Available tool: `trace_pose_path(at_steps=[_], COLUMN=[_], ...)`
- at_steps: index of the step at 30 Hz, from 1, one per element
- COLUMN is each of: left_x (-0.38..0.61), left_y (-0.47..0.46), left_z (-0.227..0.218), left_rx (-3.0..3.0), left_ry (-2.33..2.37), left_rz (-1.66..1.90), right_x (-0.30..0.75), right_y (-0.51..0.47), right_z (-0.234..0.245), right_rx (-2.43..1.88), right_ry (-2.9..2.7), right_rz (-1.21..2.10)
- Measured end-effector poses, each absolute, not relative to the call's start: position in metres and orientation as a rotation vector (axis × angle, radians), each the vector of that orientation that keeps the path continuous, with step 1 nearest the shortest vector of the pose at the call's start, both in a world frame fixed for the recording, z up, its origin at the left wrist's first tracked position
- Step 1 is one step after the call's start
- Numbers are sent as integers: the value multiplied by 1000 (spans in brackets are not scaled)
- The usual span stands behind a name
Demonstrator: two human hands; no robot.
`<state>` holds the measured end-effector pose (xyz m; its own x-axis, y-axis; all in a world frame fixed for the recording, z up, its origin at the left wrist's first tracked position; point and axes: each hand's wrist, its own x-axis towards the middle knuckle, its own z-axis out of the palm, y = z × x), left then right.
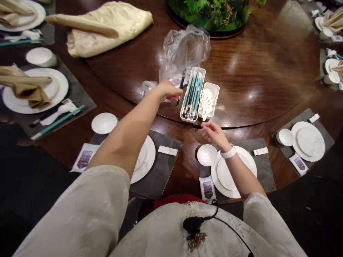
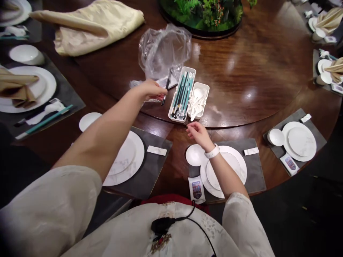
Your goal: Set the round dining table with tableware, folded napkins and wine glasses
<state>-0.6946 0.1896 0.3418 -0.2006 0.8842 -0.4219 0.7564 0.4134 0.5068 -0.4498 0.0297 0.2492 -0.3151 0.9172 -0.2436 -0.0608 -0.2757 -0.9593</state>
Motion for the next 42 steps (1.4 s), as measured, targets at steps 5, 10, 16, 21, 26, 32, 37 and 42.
trace_pose_path(at_steps=[5,10,16,21,26,32,37,42], left_x=[-733,-749,-756,-762,-763,-759,-771,-774], left_y=[148,105,90,86,73,29,-47,-134], left_z=[380,385,385,380,369,358,321,271], left_rx=[1297,1208,1245,1289,1296,1091,915,896], left_ry=[2075,2088,2021,1981,1999,1937,1820,2019], left_rz=[385,431,481,406,388,490,594,366], right_x=[-486,-522,-531,-528,-523,-531,-531,-514], right_y=[102,139,154,156,154,155,157,144], right_z=[265,269,259,259,259,258,261,269], right_rx=[-1384,-1463,-1231,-1190,-1226,-1098,-881,-950], right_ry=[-2240,-2852,-3090,-3144,-3129,-3189,-3297,-3067], right_rz=[826,368,230,207,213,171,30,-31])
